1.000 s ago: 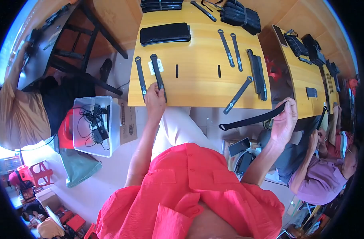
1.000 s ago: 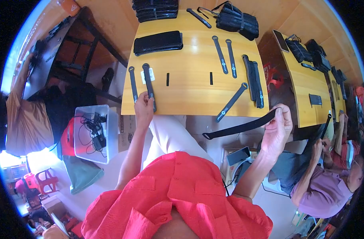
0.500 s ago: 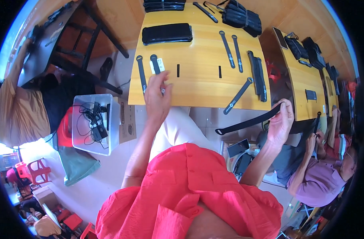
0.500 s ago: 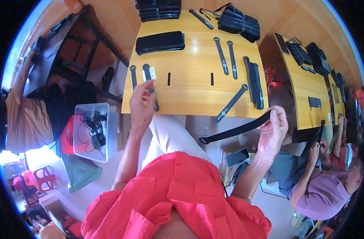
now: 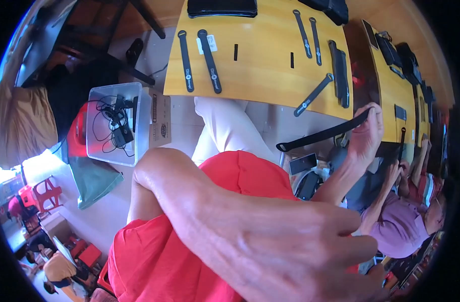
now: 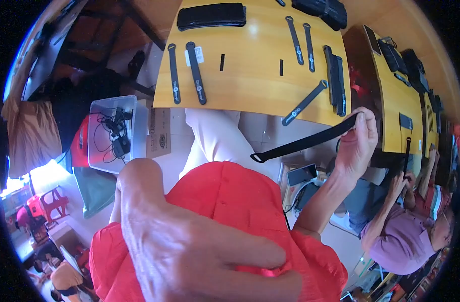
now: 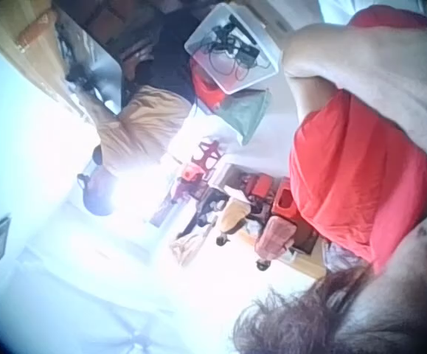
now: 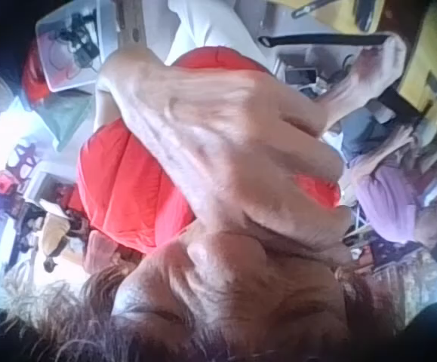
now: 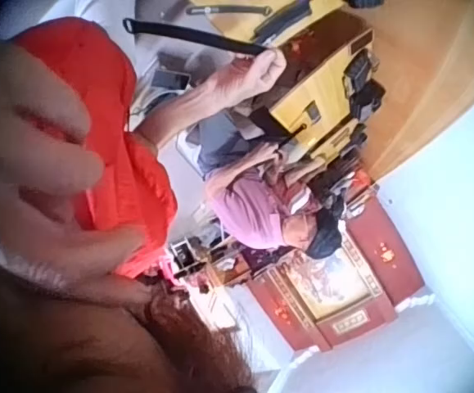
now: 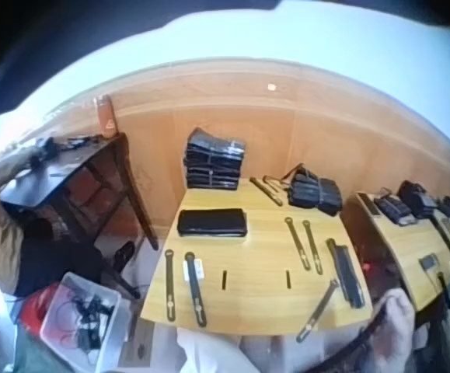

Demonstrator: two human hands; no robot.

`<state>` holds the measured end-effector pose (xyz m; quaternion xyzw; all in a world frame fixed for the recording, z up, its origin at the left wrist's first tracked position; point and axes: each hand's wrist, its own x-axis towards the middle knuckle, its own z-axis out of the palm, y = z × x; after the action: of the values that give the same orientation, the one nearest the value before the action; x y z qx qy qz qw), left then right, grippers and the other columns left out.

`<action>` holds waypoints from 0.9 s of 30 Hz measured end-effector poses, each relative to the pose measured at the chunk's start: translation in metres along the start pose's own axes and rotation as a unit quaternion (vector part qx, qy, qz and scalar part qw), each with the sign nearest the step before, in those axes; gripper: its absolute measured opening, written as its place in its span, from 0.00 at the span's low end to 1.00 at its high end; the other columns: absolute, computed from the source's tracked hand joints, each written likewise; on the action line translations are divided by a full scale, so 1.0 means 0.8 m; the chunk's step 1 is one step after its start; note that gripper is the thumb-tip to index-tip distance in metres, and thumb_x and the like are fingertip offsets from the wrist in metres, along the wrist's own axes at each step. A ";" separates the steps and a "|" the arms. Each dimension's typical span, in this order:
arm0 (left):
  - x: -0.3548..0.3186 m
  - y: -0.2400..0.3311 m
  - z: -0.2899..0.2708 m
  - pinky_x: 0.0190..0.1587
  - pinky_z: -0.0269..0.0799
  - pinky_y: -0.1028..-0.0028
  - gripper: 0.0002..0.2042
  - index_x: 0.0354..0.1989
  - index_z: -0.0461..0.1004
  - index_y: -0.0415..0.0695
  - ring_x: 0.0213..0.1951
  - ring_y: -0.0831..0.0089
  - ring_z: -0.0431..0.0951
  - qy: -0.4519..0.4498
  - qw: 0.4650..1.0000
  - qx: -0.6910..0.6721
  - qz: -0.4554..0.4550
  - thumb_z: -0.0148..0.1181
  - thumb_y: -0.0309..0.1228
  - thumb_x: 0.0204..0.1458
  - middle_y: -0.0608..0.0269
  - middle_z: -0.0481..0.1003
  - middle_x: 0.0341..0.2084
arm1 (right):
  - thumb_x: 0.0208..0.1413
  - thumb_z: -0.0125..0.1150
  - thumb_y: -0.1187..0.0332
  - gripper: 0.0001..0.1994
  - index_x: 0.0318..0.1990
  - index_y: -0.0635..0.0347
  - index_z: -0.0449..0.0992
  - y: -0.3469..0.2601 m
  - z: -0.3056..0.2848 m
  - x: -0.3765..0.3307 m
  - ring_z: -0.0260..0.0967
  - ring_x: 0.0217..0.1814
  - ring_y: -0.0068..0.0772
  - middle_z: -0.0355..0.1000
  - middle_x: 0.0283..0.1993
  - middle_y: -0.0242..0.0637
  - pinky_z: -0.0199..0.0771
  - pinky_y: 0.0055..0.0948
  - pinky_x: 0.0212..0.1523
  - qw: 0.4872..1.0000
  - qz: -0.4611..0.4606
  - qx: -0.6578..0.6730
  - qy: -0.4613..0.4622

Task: Manually assembling and inspecting black straps in a workshop.

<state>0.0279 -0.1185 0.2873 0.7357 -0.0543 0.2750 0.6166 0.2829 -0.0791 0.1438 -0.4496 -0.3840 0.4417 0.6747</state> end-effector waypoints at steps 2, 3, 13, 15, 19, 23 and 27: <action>-0.005 0.003 0.010 0.17 0.60 0.79 0.15 0.37 0.74 0.39 0.17 0.74 0.64 0.117 0.990 0.077 0.015 0.61 0.31 0.39 0.63 0.68 0.19 | 0.57 0.52 0.70 0.05 0.36 0.62 0.69 0.003 -0.003 0.000 0.61 0.23 0.13 0.66 0.27 0.28 0.59 0.14 0.24 1.000 0.010 -0.003 -0.021; -0.006 -0.004 0.026 0.17 0.60 0.80 0.16 0.39 0.75 0.40 0.16 0.76 0.64 0.195 0.972 0.120 0.059 0.62 0.32 0.39 0.65 0.67 0.18 | 0.57 0.52 0.68 0.06 0.38 0.61 0.69 0.006 -0.009 -0.001 0.59 0.28 0.15 0.66 0.29 0.29 0.55 0.14 0.27 0.998 0.020 0.000 -0.052; -0.016 -0.004 0.041 0.13 0.54 0.86 0.12 0.30 0.79 0.41 0.16 0.84 0.64 0.286 0.916 0.244 0.140 0.65 0.34 0.39 0.68 0.69 0.17 | 0.56 0.54 0.70 0.05 0.35 0.61 0.71 0.011 0.012 -0.005 0.64 0.20 0.15 0.68 0.26 0.29 0.68 0.16 0.20 0.998 0.031 0.023 -0.052; -0.020 -0.033 0.067 0.11 0.54 0.87 0.11 0.29 0.80 0.41 0.16 0.85 0.64 0.409 0.850 0.261 0.204 0.66 0.34 0.39 0.69 0.74 0.21 | 0.56 0.53 0.70 0.05 0.35 0.62 0.71 0.014 0.015 -0.004 0.64 0.20 0.15 0.68 0.25 0.29 0.68 0.16 0.20 0.998 0.032 0.021 -0.044; -0.018 -0.015 0.015 0.11 0.56 0.87 0.09 0.29 0.80 0.42 0.16 0.84 0.65 0.287 0.898 0.275 0.188 0.65 0.33 0.40 0.70 0.78 0.28 | 0.56 0.53 0.70 0.05 0.35 0.62 0.71 0.023 0.009 -0.004 0.65 0.19 0.16 0.68 0.25 0.30 0.69 0.16 0.19 0.999 0.030 0.009 -0.018; -0.027 -0.013 0.010 0.11 0.56 0.88 0.09 0.31 0.80 0.41 0.16 0.82 0.65 0.225 0.904 0.276 0.236 0.62 0.33 0.44 0.66 0.78 0.32 | 0.56 0.53 0.71 0.05 0.36 0.64 0.71 0.029 0.017 0.000 0.65 0.19 0.15 0.68 0.27 0.30 0.70 0.16 0.18 0.998 0.037 0.021 -0.053; -0.057 -0.001 0.000 0.15 0.70 0.86 0.09 0.37 0.79 0.50 0.20 0.76 0.74 0.150 0.961 0.170 0.158 0.58 0.33 0.48 0.62 0.78 0.34 | 0.56 0.52 0.73 0.05 0.36 0.64 0.71 0.029 0.029 -0.001 0.64 0.18 0.15 0.68 0.29 0.30 0.69 0.16 0.18 0.998 0.042 0.009 -0.045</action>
<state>-0.0102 -0.1301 0.2648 0.7622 -0.0295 0.4814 0.4318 0.2554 -0.0692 0.1290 -0.4388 -0.3912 0.4926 0.6417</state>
